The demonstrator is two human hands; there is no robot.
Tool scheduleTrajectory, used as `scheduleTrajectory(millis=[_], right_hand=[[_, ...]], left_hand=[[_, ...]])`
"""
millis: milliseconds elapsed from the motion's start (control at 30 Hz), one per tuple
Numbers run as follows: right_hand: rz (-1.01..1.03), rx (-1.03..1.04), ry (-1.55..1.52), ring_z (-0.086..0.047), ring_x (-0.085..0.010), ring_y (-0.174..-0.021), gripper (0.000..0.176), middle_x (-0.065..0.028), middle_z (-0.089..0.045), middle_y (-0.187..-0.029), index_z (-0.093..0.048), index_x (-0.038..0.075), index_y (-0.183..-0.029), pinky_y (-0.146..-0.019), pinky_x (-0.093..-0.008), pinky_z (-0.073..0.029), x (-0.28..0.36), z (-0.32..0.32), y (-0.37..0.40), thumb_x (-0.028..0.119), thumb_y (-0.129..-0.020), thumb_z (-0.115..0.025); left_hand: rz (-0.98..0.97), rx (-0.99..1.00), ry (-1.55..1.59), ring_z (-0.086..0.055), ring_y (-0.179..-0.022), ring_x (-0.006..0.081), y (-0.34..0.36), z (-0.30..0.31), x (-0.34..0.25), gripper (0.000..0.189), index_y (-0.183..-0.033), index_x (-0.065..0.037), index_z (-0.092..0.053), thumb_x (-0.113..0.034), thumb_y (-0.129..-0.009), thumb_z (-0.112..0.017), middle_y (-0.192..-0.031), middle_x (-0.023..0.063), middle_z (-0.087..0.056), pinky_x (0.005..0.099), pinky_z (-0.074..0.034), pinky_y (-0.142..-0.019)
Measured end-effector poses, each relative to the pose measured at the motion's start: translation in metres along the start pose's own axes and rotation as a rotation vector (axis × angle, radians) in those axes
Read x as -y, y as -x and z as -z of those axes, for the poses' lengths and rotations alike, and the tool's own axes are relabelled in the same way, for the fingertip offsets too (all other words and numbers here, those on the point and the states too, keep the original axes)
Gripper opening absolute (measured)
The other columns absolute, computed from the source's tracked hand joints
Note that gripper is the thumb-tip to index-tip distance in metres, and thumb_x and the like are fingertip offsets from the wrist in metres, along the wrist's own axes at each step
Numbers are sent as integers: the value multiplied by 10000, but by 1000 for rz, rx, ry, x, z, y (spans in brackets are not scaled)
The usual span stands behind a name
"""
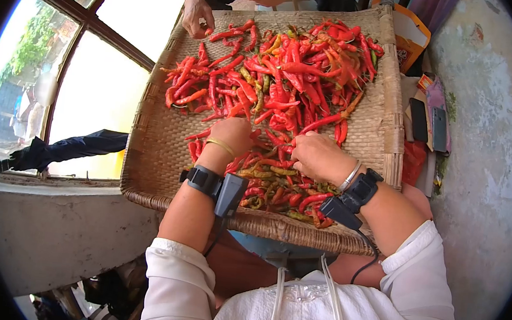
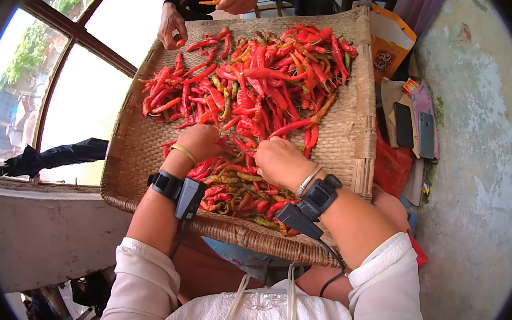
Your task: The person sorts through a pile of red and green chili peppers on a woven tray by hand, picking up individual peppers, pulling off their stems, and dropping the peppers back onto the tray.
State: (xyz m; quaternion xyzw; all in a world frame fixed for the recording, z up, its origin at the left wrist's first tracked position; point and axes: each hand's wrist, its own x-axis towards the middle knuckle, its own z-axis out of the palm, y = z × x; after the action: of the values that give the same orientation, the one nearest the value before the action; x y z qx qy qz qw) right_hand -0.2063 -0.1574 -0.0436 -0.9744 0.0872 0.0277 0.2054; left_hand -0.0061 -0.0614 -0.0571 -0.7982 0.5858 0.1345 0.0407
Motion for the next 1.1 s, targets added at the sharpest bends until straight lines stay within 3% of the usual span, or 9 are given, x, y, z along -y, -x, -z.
scheduleTrajectory(millis=[200, 467, 567, 667, 867, 933, 967, 1033, 1100], right_hand=[[-86, 105, -67, -594, -307, -777, 152, -148, -605, -748, -655, 57, -741, -698, -395, -474, 0, 8, -3, 203, -709, -626], [-29, 62, -48, -593, -303, -779, 107, -134, -608, -753, -660, 92, -764, -684, -401, -472, -2, -6, -2, 117, -690, -587], [-41, 43, -14, -592, -300, -779, 135, -129, -611, -764, -659, 90, -772, -684, -399, -472, 0, -6, -5, 77, -677, -563], [-100, -11, -153, -593, -304, -757, 133, -122, -615, -761, -656, 85, -761, -680, -395, -472, 4, -1, -5, 67, -675, -555], [-126, -158, -589, -599, -208, -619, 124, -87, -599, -629, -643, 63, -757, -564, -331, -458, -5, 8, -11, 47, -677, -549], [-329, 7, -1109, -525, -93, -518, 89, -31, -550, -556, -621, 37, -768, -457, -246, -395, -5, 20, -10, 41, -710, -555], [-366, 50, -1317, -448, -37, -485, 55, 13, -510, -564, -595, 30, -788, -414, -186, -329, -5, 24, -8, 45, -753, -555], [-364, 42, -1407, -451, -41, -483, 49, 14, -508, -567, -588, 33, -793, -413, -190, -330, -7, 30, -6, 49, -763, -552], [-364, 39, -1505, -469, -48, -498, 40, 16, -519, -610, -578, 41, -806, -427, -187, -350, -9, 35, -4, 60, -784, -550]], left_hand=[[-57, 106, 494, -534, -526, 140, 2, 39, 25, 201, -690, -8, -579, -184, -689, -677, -586, 63, -562, 287, -419, -483], [176, 188, 917, -519, -585, 65, 8, 65, 37, 135, -785, -18, -584, -127, -758, -658, -674, 2, -578, 206, -431, -507], [144, -340, 1489, -537, -642, 70, -3, 52, 44, 301, -1074, -17, -509, -77, -796, -608, -808, 9, -586, 187, -448, -548], [132, -528, 1512, -543, -693, 76, -2, 57, 26, 423, -1186, -19, -435, -75, -801, -601, -856, 22, -578, 192, -454, -575], [-175, 239, 896, -555, -713, 74, 14, 46, -16, 270, -1027, -29, -579, -28, -757, -581, -827, 23, -607, 229, -470, -639], [-686, -58, 638, -537, -707, 51, 12, 34, -22, 272, -1033, -35, -565, -23, -762, -588, -850, -2, -580, 211, -460, -599], [-690, -61, 638, -537, -707, 51, 12, 31, -20, 272, -1033, -35, -565, -23, -762, -588, -850, -2, -580, 211, -460, -599], [-283, 358, 767, -581, -757, 99, 16, 43, -23, 283, -1030, -35, -581, -41, -747, -598, -858, 35, -626, 248, -477, -642], [-275, 375, 860, -576, -748, 97, 17, 43, -22, 280, -1030, -36, -580, -52, -752, -607, -850, 30, -623, 248, -476, -641]])
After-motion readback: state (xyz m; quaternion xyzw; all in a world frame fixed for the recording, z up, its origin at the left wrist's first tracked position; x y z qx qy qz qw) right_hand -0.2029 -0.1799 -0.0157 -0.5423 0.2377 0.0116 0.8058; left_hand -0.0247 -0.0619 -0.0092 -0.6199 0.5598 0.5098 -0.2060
